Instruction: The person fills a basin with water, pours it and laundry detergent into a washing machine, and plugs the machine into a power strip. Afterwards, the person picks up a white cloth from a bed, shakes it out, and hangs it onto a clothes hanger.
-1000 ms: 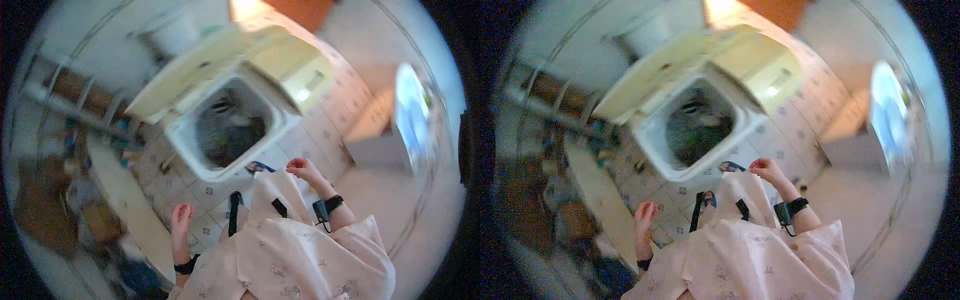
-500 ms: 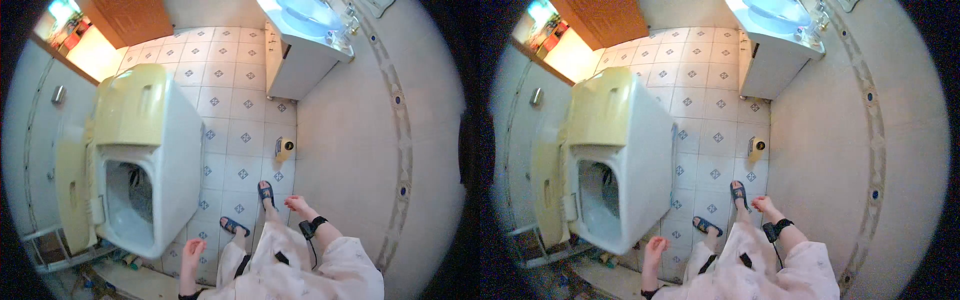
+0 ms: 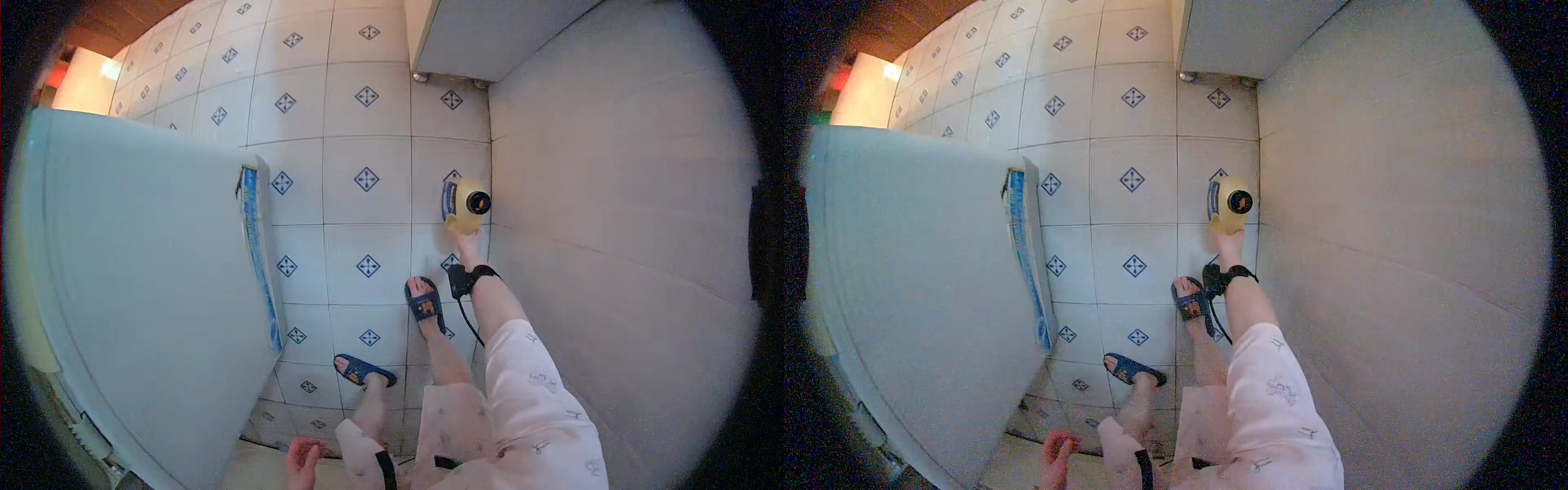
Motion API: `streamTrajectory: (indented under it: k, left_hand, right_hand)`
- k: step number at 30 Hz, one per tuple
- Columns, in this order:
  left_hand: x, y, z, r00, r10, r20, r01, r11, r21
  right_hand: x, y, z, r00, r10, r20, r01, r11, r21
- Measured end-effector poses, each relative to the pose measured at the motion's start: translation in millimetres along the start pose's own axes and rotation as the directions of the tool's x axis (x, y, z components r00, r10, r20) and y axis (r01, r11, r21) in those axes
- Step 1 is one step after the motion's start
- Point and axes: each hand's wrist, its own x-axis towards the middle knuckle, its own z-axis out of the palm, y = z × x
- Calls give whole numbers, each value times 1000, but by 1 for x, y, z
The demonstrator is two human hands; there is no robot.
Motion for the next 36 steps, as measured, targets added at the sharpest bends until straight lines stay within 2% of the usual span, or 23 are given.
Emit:
streamTrajectory:
  k: [2, 3, 5, 6, 8, 9, 11, 13, 15, 17, 19, 21, 23, 25, 29, 31, 32, 34, 36]
  left_hand:
    - [7, -16, -4, 1000, -28, 3, 28, 999, 19]
    - [11, -22, -5, 999, -44, 7, 44, 998, 36]
    - [20, -28, 2, 996, -88, -31, 88, 996, -10]
    - [23, -29, 4, 990, -129, -58, 126, 991, -56]
    - [21, -24, 11, 992, -114, -58, 112, 993, -34]
    - [19, -19, 14, 993, -101, -52, 101, 995, -12]
    - [10, -6, 17, 997, -74, -21, 74, 997, 21]
    - [2, 1, 19, 999, -40, 9, 39, 998, 49]
    - [-7, 2, 17, 992, -112, -53, 116, 989, 91]
    - [-18, 12, 19, 992, -87, -87, 95, 992, 89]
    - [-33, 20, 17, 990, -59, -126, 70, 994, 81]
    - [-55, 26, 5, 996, 74, -47, -73, 997, 23]
    - [-82, 45, -9, 993, 97, -73, -96, 995, 17]
    - [-135, 68, -21, 978, 142, -151, -149, 988, -38]
    - [-194, 79, -42, 951, 224, -214, -258, 954, -152]
    - [-212, 70, -58, 931, 249, -268, -317, 915, -251]
    - [-218, 61, -66, 922, 253, -292, -322, 921, -220]
    - [-220, 47, -88, 902, 254, -349, -345, 910, -229]
    - [-223, 35, -104, 832, 301, -465, -420, 891, -175]
  right_hand:
    - [-3, -12, 14, 984, -17, -177, 29, 997, 67]
    - [-5, -19, 11, 985, -13, -172, 25, 997, 67]
    - [1, -20, 7, 979, 194, -67, -174, 958, 227]
    - [1, -21, 6, 979, 195, -62, -176, 958, 228]
    - [9, -9, 3, 996, 84, 1, -82, 972, 218]
    - [12, -4, 1, 997, 82, 2, -81, 972, 219]
    - [15, -2, -2, 1000, -2, 2, 2, 999, 49]
    - [22, 0, -7, 997, -16, 74, 6, 991, 133]
    - [2, -16, -18, 988, -38, 149, 6, 977, 213]
    - [-57, -58, -38, 958, 27, 284, -41, 998, 44]
    - [-108, -93, -56, 928, -89, 362, 176, 960, -216]
    - [-155, -137, -83, 816, -88, 572, 229, 957, -179]
    - [-196, -172, -106, 716, -141, 684, 303, 945, -122]
    - [-278, -269, -139, 527, -191, 828, 457, 885, -86]
    - [-379, -389, -174, 289, -254, 923, 537, 841, 63]
    - [-426, -444, -181, 128, -260, 957, 760, 645, 74]
    - [-450, -465, -182, 69, -241, 968, 783, 615, 98]
    - [-498, -504, -177, 30, -279, 960, 662, 725, 190]
    - [-538, -539, -175, -16, -267, 964, 705, 680, 200]
